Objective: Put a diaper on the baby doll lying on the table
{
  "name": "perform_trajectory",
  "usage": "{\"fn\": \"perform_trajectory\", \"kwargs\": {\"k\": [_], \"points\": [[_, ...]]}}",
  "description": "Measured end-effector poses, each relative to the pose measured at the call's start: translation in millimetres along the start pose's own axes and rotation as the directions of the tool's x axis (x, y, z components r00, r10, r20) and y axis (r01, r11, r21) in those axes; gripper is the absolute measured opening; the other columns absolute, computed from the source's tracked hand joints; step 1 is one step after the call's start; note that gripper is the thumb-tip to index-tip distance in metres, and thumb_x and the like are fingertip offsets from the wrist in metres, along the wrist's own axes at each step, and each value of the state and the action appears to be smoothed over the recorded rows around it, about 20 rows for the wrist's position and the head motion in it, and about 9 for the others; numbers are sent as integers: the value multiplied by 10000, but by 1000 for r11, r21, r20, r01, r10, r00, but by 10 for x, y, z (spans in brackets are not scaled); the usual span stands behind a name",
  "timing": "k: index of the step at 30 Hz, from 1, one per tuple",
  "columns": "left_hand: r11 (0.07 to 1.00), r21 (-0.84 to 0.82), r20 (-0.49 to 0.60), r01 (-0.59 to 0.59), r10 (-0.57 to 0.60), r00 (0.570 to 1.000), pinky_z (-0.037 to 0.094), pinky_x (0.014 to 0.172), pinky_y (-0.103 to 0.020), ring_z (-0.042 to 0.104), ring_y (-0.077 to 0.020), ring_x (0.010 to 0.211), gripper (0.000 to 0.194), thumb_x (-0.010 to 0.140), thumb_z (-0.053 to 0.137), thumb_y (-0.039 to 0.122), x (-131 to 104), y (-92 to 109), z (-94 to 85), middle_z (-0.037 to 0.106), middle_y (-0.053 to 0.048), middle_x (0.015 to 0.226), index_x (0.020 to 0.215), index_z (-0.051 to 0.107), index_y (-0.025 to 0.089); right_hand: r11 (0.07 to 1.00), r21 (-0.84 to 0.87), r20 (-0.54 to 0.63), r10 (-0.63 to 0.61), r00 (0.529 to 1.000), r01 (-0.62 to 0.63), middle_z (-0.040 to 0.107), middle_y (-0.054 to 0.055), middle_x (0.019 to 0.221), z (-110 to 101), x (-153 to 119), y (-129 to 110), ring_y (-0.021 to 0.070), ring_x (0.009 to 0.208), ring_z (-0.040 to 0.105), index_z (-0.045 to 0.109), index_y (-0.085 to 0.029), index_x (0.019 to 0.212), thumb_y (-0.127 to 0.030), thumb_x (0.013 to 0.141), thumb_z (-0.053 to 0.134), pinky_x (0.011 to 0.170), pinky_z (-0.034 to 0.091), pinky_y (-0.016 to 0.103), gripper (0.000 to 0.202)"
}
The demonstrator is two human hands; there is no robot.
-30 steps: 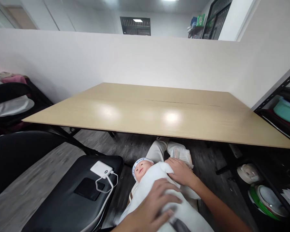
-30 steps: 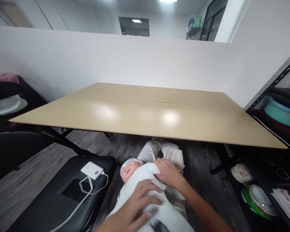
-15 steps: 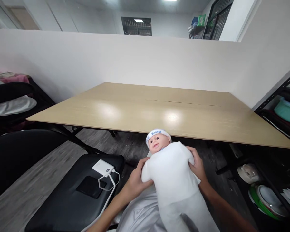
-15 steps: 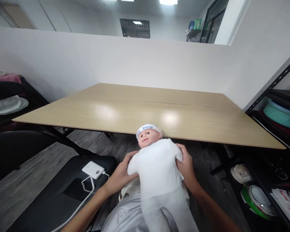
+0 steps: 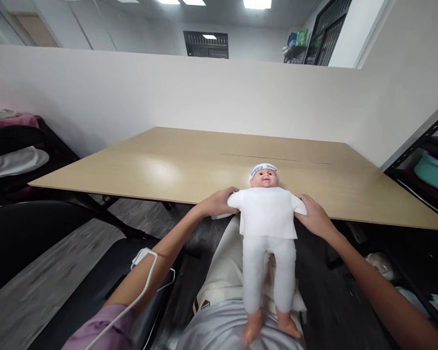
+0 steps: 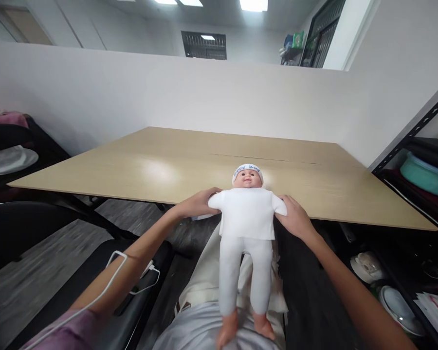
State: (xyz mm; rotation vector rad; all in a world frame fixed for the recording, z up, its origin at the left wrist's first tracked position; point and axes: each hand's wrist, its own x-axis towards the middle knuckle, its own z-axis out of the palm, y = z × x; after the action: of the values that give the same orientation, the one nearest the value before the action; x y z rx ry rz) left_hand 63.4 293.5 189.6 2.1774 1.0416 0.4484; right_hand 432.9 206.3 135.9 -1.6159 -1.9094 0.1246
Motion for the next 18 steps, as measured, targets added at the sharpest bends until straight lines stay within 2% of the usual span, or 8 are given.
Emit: {"fn": "perform_trajectory", "kwargs": {"k": [2,5,9,11,14,16,18], "points": [[998,50,4,23,-23,1000,544,932,-361,712,-329,1144,691,740,750,436,169,-104,-78,761,-119,1301,1354,648,136,999,-19,17,-28,999,28,747,89,1116,61,114,109,279,1032,699,675,-212,1191,-304,895,627,876,535,368,314],[990,141,26,29,-33,999,522,825,-328,723,-306,1027,551,772,701,426,359,-244,-162,789,-99,1184,1244,696,142,999,-15,4,-48,999,48,747,88,1112,157,265,243,289,1046,699,674,-218,1192,-345,940,616,901,541,391,288],[969,248,30,-2,-6,1000,474,756,-322,718,-299,969,418,860,665,456,460,-392,-192,792,-81,1111,1169,703,177,997,-32,-47,-71,996,70,749,102,1144,259,383,351,305,1062,698,657,-231,1222,-405,1002,587,902,547,410,289],[948,317,-33,14,-4,999,469,770,-342,712,-308,958,414,900,667,521,442,-473,-168,783,-94,1091,1134,693,181,996,-59,-78,-73,994,68,752,103,1163,277,386,385,317,1078,696,649,-242,1243,-461,1027,582,918,545,427,316],[924,379,-175,53,15,985,484,825,-381,692,-321,965,523,941,645,677,356,-618,-110,759,-110,1044,1094,683,179,995,-85,-111,-56,992,47,748,102,1211,262,331,445,329,1116,690,638,-262,1300,-536,1041,586,951,540,447,381],[918,394,-240,53,47,970,491,873,-403,677,-325,999,590,953,624,739,303,-724,-79,749,-107,1051,1138,686,182,996,-77,-90,-49,995,42,741,101,1246,247,291,501,329,1135,688,629,-272,1338,-552,1046,582,958,544,448,407],[912,408,-256,41,71,964,491,908,-416,669,-324,1024,615,959,620,757,295,-824,-66,749,-99,1068,1193,683,191,997,-52,-56,-61,997,58,745,100,1233,243,288,566,327,1107,695,633,-272,1333,-574,1043,581,937,555,447,421]]}}
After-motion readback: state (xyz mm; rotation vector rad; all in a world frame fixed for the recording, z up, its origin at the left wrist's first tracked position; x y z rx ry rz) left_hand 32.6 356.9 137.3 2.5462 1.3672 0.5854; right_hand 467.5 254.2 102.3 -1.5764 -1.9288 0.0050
